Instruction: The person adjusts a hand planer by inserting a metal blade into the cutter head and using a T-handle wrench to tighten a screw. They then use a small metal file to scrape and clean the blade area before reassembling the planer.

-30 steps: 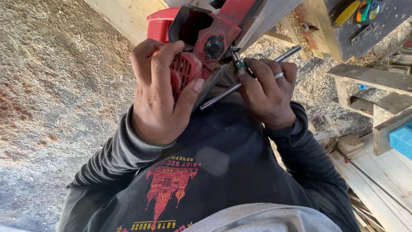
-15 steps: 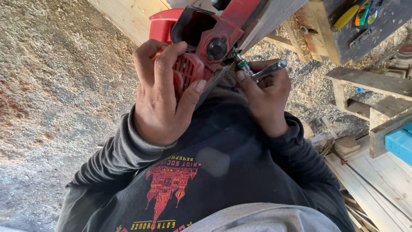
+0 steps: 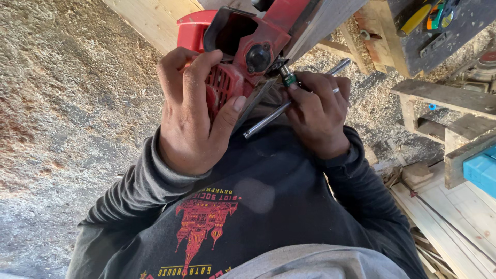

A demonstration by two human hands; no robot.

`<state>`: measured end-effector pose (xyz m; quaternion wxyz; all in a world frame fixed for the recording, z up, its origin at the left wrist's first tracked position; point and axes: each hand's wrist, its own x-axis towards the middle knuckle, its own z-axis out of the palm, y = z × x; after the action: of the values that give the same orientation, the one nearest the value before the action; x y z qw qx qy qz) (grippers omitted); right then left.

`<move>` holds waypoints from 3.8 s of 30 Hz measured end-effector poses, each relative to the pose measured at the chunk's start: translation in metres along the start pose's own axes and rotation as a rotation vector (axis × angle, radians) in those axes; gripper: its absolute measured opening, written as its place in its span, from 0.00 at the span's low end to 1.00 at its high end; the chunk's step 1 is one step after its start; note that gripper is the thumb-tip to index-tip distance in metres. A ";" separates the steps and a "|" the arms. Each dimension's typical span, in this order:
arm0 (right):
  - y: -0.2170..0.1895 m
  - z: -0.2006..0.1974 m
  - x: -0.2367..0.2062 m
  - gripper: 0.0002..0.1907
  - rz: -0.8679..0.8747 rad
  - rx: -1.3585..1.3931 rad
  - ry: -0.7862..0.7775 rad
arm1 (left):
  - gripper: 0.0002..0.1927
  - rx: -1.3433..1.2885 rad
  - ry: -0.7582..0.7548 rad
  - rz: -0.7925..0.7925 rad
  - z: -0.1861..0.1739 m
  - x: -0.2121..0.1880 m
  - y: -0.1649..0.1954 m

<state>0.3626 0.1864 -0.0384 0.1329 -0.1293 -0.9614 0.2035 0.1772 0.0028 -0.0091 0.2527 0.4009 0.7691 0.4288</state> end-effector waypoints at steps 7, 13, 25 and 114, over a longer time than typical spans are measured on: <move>-0.004 -0.013 0.009 0.13 -0.174 -0.298 -0.060 | 0.27 -0.009 0.000 0.009 0.000 -0.001 -0.001; -0.001 -0.024 0.020 0.10 -0.244 -0.330 -0.117 | 0.27 -0.006 -0.004 -0.012 0.000 -0.001 0.001; 0.030 -0.002 0.030 0.16 -0.319 -0.154 0.001 | 0.26 0.020 0.037 -0.023 0.003 -0.002 0.002; 0.021 0.030 0.052 0.17 -0.062 0.236 0.284 | 0.27 0.096 0.283 -0.085 0.021 -0.008 0.010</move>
<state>0.3093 0.2101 -0.0639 0.2876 -0.1107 -0.9060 0.2902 0.2016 0.0090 -0.0108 0.1400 0.3153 0.8329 0.4327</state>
